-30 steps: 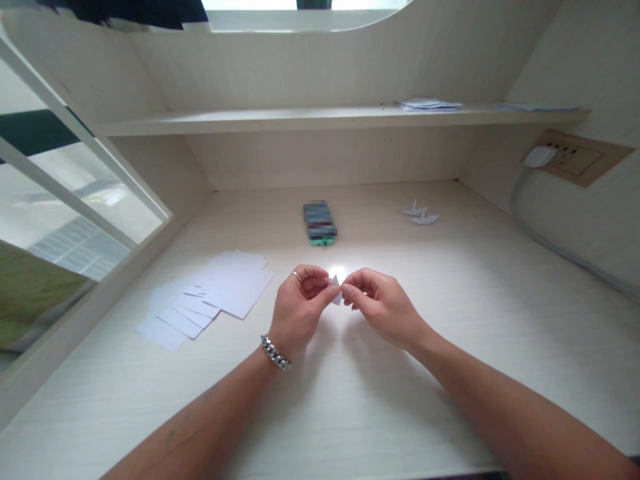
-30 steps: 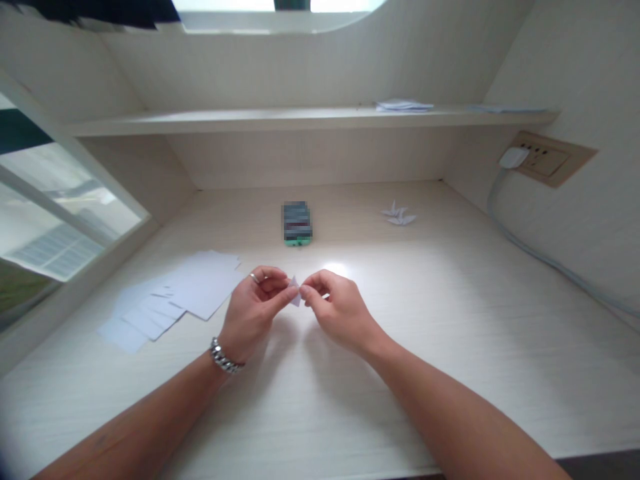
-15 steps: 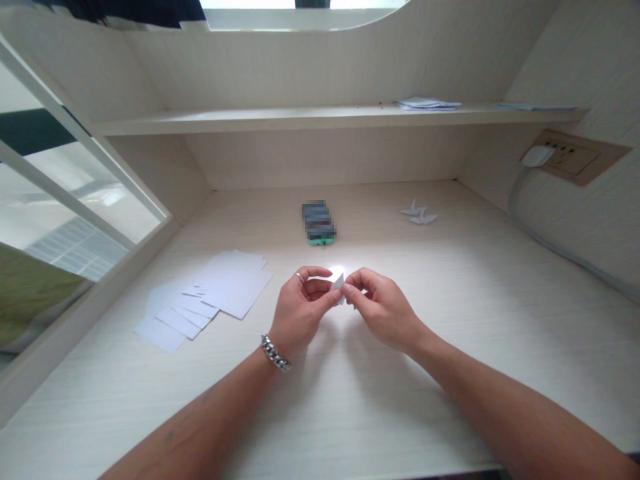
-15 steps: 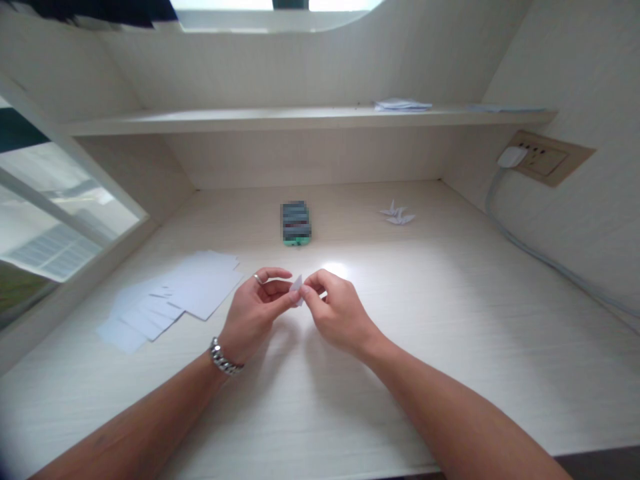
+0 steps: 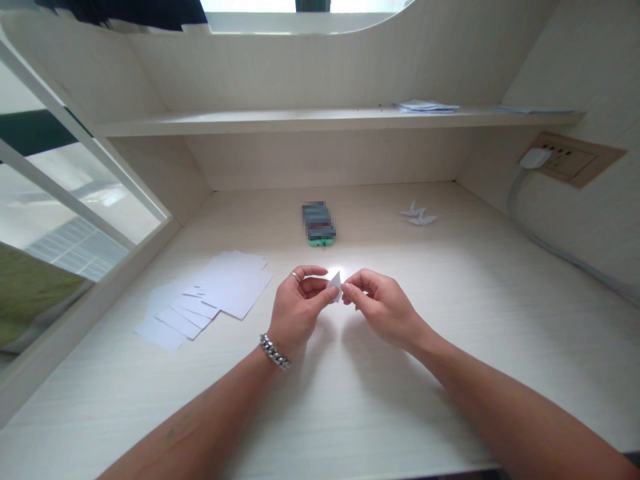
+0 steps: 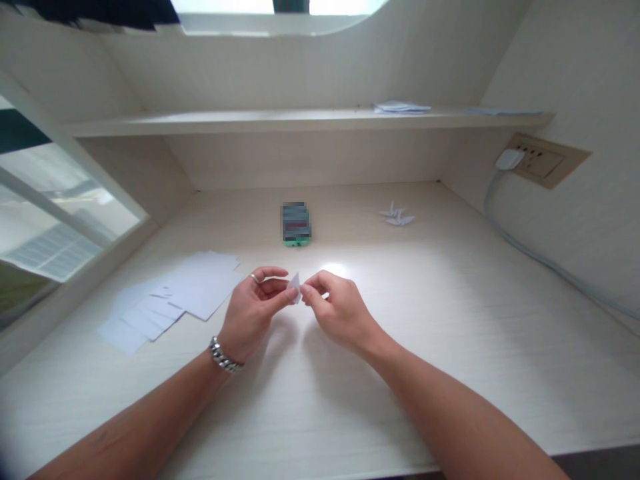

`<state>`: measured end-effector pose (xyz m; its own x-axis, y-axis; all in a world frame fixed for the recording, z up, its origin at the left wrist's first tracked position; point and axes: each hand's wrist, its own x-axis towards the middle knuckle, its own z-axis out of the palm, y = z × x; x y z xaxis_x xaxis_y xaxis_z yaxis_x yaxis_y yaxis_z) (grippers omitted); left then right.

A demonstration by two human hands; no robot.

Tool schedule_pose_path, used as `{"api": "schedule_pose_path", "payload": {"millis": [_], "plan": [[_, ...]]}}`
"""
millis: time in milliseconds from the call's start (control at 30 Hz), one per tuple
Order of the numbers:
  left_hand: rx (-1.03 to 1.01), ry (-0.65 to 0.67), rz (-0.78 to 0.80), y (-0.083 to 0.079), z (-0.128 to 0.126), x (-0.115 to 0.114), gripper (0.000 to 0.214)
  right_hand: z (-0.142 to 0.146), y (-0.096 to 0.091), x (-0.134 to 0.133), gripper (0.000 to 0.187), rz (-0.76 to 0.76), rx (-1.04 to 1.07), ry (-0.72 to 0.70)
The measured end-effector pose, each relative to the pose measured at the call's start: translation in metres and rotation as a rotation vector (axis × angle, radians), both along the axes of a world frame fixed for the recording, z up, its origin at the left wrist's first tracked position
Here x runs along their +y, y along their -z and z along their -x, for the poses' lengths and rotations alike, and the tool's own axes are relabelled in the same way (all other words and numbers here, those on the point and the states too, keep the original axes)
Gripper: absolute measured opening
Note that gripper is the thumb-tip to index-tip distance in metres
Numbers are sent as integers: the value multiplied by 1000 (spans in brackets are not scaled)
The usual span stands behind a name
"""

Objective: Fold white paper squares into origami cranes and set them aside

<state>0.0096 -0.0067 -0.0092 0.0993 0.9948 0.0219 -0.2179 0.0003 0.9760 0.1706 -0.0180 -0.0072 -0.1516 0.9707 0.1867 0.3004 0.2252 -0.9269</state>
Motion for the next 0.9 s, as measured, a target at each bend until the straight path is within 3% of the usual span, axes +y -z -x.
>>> {"api": "schedule_pose_path", "payload": {"millis": [200, 433, 633, 900], "plan": [[-8, 43, 30, 4, 3, 3, 38, -3, 1, 7, 28, 126, 187, -22], [40, 127, 54, 4, 4, 3, 36, -3, 2, 8, 21, 113, 164, -47], [18, 102, 26, 7, 6, 6, 26, -4, -4, 7, 30, 322, 403, -118], [-107, 153, 101, 5, 5, 6, 24, -6, 2, 9, 33, 433, 508, -212]]}}
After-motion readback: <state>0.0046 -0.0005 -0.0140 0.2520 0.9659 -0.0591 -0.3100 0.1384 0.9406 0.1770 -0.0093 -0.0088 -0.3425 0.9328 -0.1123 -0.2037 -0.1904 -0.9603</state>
